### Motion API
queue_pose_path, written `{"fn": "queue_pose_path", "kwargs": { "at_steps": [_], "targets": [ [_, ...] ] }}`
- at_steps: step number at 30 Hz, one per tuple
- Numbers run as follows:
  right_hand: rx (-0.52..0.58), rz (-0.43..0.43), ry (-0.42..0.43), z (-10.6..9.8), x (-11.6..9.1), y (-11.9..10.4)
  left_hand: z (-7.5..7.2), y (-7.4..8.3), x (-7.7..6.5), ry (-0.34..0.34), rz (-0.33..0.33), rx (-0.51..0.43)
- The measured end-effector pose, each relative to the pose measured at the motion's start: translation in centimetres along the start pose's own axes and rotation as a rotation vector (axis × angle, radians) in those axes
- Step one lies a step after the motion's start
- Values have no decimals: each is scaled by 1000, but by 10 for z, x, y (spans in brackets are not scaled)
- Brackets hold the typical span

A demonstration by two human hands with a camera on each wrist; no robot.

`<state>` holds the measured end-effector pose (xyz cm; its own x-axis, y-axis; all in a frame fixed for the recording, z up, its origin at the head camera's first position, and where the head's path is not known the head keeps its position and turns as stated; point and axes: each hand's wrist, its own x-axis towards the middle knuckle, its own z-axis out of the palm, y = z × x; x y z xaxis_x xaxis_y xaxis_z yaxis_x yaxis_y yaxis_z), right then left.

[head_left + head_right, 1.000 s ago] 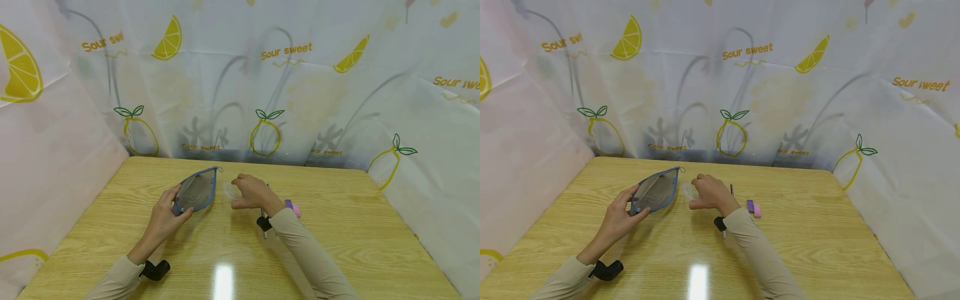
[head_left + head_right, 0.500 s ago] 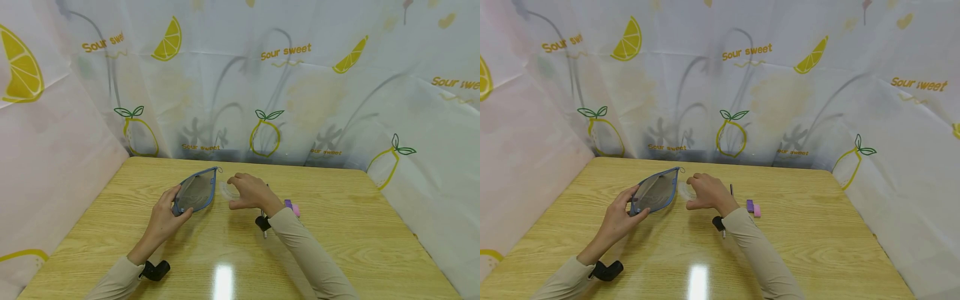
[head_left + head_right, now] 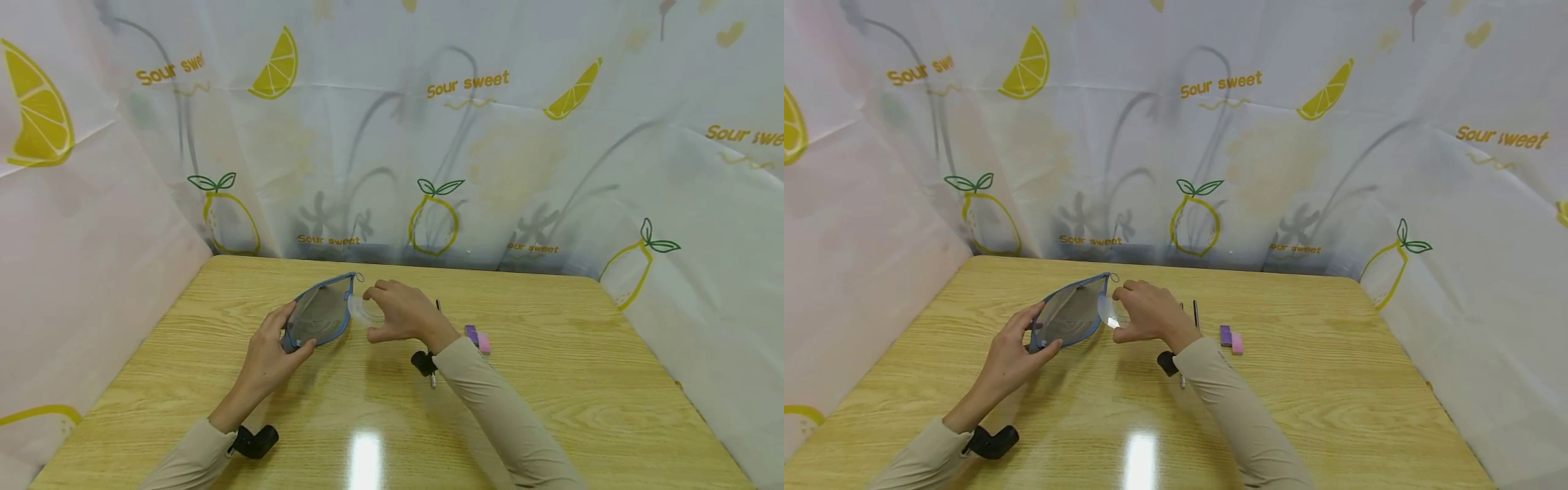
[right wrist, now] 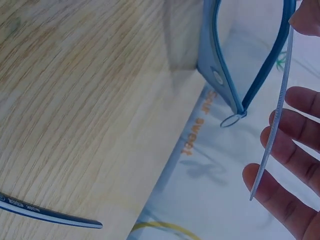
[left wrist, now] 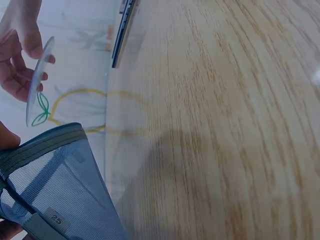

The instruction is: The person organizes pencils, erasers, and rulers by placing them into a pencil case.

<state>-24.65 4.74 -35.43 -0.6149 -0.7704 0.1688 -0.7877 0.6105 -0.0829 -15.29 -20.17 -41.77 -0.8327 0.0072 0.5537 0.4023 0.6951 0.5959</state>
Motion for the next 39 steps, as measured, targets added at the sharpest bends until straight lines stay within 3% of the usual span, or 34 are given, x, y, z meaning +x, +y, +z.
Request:
{"fn": "queue_pose_path", "kwargs": {
  "at_steps": [19,39],
  "targets": [
    [-97,-66,-3,3,18,-9,1,0,0,11,-12,6],
    [-141,-83,-66,11,31,-15,2,-5,-1,-9,2,0]
  ]
}}
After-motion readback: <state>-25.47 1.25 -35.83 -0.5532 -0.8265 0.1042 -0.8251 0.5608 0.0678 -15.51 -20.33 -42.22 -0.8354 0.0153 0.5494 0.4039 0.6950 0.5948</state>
